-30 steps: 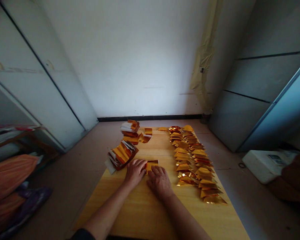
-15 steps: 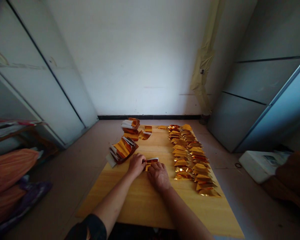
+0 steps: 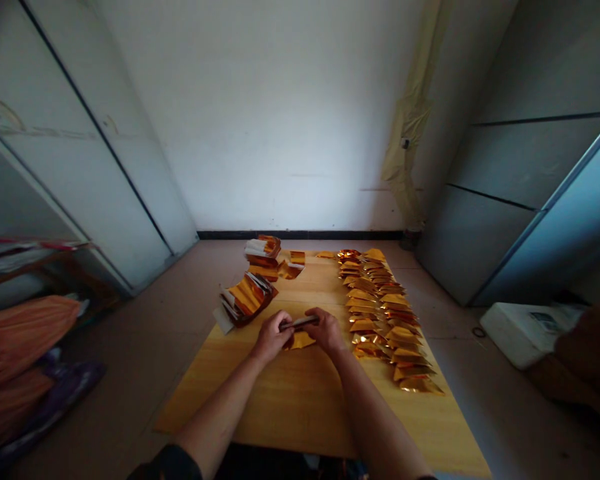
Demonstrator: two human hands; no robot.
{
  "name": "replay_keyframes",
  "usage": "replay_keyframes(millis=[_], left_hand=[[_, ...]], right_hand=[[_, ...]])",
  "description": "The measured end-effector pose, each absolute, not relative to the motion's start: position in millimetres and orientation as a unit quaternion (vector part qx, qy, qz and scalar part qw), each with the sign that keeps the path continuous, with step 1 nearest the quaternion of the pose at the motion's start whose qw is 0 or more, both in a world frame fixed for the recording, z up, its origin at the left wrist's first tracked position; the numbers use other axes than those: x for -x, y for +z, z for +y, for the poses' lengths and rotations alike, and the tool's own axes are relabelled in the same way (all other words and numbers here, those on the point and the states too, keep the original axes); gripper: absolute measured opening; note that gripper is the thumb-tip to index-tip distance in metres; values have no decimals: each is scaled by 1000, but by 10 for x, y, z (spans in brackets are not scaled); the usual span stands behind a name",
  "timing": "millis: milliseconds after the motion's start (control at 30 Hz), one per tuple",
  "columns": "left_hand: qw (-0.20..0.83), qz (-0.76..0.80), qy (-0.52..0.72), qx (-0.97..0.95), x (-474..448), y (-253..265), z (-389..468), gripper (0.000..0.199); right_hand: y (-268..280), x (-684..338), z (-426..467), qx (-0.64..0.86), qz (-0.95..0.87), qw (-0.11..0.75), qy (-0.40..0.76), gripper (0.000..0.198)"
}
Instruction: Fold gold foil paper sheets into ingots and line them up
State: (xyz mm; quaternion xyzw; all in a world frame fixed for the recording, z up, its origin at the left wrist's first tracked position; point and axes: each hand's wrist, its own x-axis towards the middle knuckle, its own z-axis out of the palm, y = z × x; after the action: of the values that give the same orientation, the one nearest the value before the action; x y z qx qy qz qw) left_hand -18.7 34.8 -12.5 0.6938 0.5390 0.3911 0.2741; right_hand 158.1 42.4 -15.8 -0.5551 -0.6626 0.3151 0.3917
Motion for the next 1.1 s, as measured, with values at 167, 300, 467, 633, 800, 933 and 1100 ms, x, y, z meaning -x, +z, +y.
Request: replay_keyframes(millis=[167, 300, 467, 633, 800, 933, 1100], left_hand=[[394, 529, 481, -578, 173, -163, 357, 29], [417, 528, 497, -548, 167, -179, 357, 22], [355, 558, 482, -575, 161, -123, 321, 18], [305, 588, 432, -612, 146, -91, 237, 20], [246, 611, 386, -645, 139, -129, 176, 30], [212, 608, 365, -673, 133, -130, 127, 34], [219, 597, 358, -683, 134, -137, 21, 37]], right_hand=[[-204, -1583, 401, 530, -615, 446, 377, 16], [-175, -1571, 371, 538, -598, 445, 393, 16], [-185, -1560, 365, 545, -576, 416, 445, 13], [-172, -1555, 298, 554, -641, 394, 356, 7], [-118, -1538, 180, 577, -718, 345, 179, 10], [-94, -1496, 67, 618, -709, 304, 149, 13], [-24, -1488, -45, 658, -689, 263, 153, 18]])
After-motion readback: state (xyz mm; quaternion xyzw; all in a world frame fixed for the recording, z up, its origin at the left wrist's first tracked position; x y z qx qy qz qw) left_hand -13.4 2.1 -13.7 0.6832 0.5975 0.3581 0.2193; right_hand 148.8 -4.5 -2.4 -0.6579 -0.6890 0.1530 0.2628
